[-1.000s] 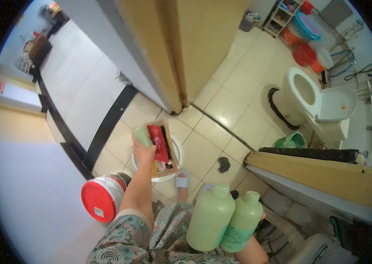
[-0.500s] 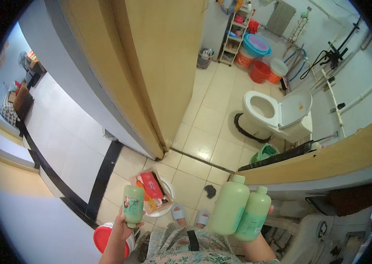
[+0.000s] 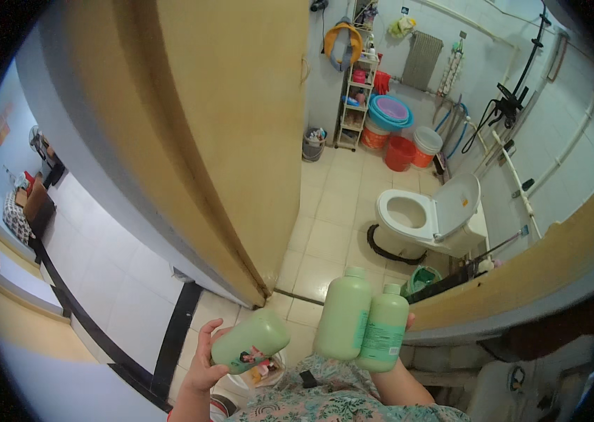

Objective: The person scrubs the floor and pipes in a bathroom using a dark cloth and a steel wool pad. They then pick up various cleaning bottles and containers from the floor, place them into a plastic basket, and move the basket to a storage rack. Finally, they wipe the floor with a blue cloth and arrange the bottles on the rack.

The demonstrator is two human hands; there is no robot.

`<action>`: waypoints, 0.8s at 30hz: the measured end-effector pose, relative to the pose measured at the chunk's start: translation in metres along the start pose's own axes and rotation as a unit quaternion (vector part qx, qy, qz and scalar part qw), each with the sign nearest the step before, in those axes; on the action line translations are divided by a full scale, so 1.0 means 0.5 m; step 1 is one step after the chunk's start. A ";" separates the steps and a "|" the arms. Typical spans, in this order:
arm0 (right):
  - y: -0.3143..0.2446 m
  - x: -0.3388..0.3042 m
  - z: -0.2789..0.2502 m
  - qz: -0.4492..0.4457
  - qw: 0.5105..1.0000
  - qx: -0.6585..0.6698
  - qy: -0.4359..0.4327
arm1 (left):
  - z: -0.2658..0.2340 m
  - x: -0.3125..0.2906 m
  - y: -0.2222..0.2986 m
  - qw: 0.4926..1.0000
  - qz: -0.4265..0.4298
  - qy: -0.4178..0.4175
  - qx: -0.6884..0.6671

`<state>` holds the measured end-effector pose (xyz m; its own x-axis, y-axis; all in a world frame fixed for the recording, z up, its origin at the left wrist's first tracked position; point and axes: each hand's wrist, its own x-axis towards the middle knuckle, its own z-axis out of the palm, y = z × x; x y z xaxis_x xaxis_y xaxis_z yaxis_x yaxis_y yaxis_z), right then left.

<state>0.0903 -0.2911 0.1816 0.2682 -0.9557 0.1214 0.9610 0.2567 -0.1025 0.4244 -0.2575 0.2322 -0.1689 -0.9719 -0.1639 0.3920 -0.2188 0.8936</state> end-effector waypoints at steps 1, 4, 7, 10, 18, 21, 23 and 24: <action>-0.014 0.022 -0.016 0.011 1.000 0.017 -0.001 | 0.000 0.030 -0.005 1.000 0.029 0.003 0.013; -0.078 0.088 -0.090 0.027 0.994 0.085 -0.056 | 0.023 0.136 -0.030 0.997 0.083 0.003 0.005; -0.158 0.165 -0.133 0.019 0.993 0.115 -0.035 | 0.088 0.251 -0.015 0.995 0.080 -0.006 -0.064; -0.244 0.269 -0.102 0.008 0.995 0.089 -0.039 | 0.144 0.375 -0.015 0.995 0.062 -0.010 -0.074; -0.508 0.462 -0.091 -0.040 0.998 0.044 -0.028 | 0.293 0.645 -0.005 0.986 0.028 -0.014 -0.163; -0.572 0.499 -0.110 -0.097 0.995 0.001 0.026 | 0.318 0.715 0.000 0.987 0.016 0.007 -0.162; -0.602 0.532 -0.123 -0.111 0.994 -0.008 0.008 | 0.326 0.756 0.010 0.989 0.008 0.026 -0.142; -0.615 0.552 -0.123 -0.126 0.991 -0.031 0.022 | 0.329 0.779 0.010 0.989 0.008 0.037 -0.142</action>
<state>-0.1353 -0.6426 0.1861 0.0159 -0.9941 0.1069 0.9908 0.0013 -0.1354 0.2121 -0.6227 0.2416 -0.0974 -0.9769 -0.1900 0.6340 -0.2081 0.7448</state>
